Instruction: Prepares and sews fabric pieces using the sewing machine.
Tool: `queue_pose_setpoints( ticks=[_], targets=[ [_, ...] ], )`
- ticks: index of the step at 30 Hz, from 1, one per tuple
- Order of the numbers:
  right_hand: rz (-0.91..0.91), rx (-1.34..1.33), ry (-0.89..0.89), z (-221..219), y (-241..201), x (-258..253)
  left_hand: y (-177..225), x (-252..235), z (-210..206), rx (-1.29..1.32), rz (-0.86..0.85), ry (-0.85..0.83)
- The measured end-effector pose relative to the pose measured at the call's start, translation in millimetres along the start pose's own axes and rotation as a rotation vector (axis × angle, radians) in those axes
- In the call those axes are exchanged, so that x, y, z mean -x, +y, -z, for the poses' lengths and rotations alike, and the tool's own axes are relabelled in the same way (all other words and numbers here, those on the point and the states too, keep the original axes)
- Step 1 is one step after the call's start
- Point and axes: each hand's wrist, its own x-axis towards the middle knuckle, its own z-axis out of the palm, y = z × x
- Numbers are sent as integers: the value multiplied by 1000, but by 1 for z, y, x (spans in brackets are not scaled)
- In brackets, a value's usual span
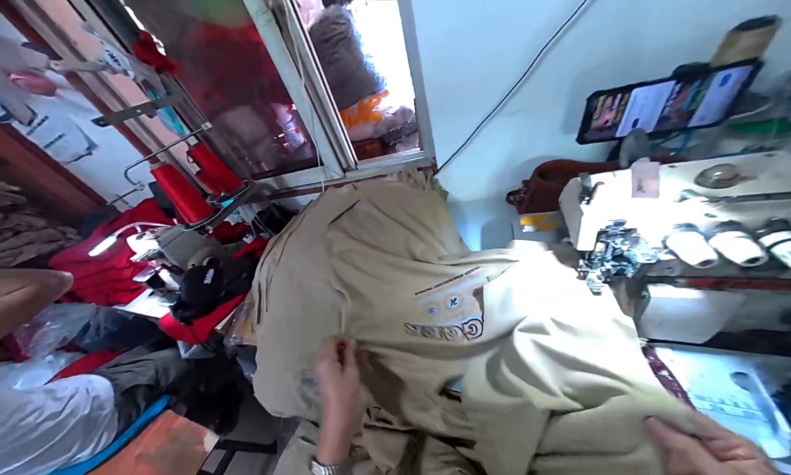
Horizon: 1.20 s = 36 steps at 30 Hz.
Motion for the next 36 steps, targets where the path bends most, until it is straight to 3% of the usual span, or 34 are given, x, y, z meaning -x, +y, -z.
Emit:
queue_pose_setpoints(
  ticks=[3,6,8,10,12,14,19,23,25,27,28,32,34,36],
  targets=[
    [58,-36,-6,14,-23,-7,25,-56,26,-43,-158,190],
    [-23,40,32,8,-1,-5,35,-122,31,-42,-163,226],
    [-75,185,35,2,24,2,40,-143,24,-127,6,42],
    [-67,289,5,-1,39,5,40,-139,18,-292,206,-278],
    [-63,287,-23,1,40,6,29,-112,10,-443,299,-493],
    [-74,262,-46,8,37,7,22,-64,7,-498,320,-553],
    [-116,289,-76,18,39,10,-11,72,-17,-332,348,-240],
    [-131,303,-76,16,44,12,-54,115,-46,218,545,-210],
    [-141,294,-78,16,45,14,-60,118,-45,483,591,-307],
    [-149,230,-95,20,38,14,-51,103,-20,574,459,-431],
    [-154,159,-126,22,30,14,-41,87,0,577,363,-408],
    [-141,-59,-328,21,-8,8,16,-10,69,432,40,-22],
    [-135,-15,-312,10,-8,3,19,-65,72,222,-114,-3],
    [-167,58,-236,-4,10,1,19,-105,52,11,-48,-102]
  ],
)
